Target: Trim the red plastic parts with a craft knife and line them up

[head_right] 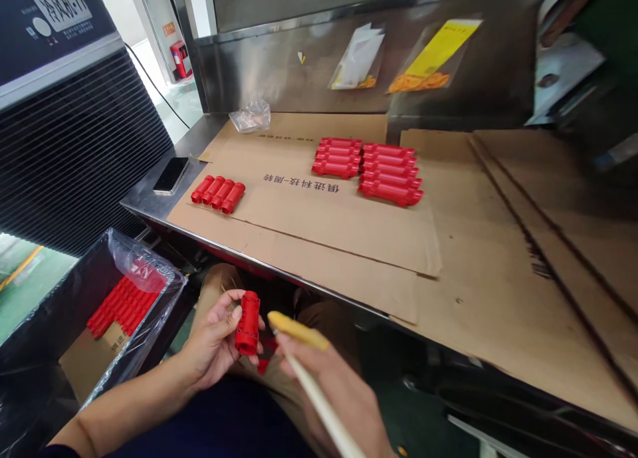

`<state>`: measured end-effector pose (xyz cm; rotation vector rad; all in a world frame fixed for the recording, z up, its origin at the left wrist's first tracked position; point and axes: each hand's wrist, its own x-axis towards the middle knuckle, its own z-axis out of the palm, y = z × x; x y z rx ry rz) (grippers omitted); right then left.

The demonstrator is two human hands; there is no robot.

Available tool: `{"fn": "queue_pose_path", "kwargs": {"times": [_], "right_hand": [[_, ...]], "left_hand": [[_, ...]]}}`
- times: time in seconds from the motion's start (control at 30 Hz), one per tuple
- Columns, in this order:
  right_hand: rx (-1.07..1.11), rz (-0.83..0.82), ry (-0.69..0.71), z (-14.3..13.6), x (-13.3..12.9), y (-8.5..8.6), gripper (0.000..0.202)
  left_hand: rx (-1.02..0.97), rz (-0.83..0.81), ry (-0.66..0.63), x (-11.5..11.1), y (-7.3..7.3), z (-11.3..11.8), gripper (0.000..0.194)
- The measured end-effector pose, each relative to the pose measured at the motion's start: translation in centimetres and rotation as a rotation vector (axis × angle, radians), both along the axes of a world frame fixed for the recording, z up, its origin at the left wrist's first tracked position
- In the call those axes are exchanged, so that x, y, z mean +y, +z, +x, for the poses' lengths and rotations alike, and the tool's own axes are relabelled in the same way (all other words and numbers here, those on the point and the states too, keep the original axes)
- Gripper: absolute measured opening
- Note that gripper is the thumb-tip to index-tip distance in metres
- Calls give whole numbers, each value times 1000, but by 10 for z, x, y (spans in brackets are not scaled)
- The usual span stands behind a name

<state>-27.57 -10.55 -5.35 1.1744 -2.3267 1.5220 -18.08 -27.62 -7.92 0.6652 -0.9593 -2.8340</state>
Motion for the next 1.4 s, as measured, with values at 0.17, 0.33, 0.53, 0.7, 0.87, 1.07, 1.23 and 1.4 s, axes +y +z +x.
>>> {"fn": "queue_pose_path", "kwargs": {"times": [0.17,0.33,0.53,0.7,0.87,1.07,1.23,1.4], "right_hand": [[-66,6,-163,2,7,-3,17],[144,-11,212,10,7,-14,38],[110,-147,293,14,-6,-12,53],[127,-175,277,15,-6,-9,54],[127,-157,264,16,-6,-10,48],[150,-179,244,18,-6,-13,48],[175,-174,217,24,-5,-17,53],[160,-164,190,24,-5,-13,46]], "left_hand": [[34,-39,20,0,3,0,54],[119,-301,116,6,5,4,42],[143,-458,114,8,12,9,32],[138,-465,112,9,16,9,32],[149,-458,118,10,13,8,31],[175,-445,102,12,9,7,32],[136,-426,135,15,13,8,33],[120,-408,148,16,15,8,34]]}}
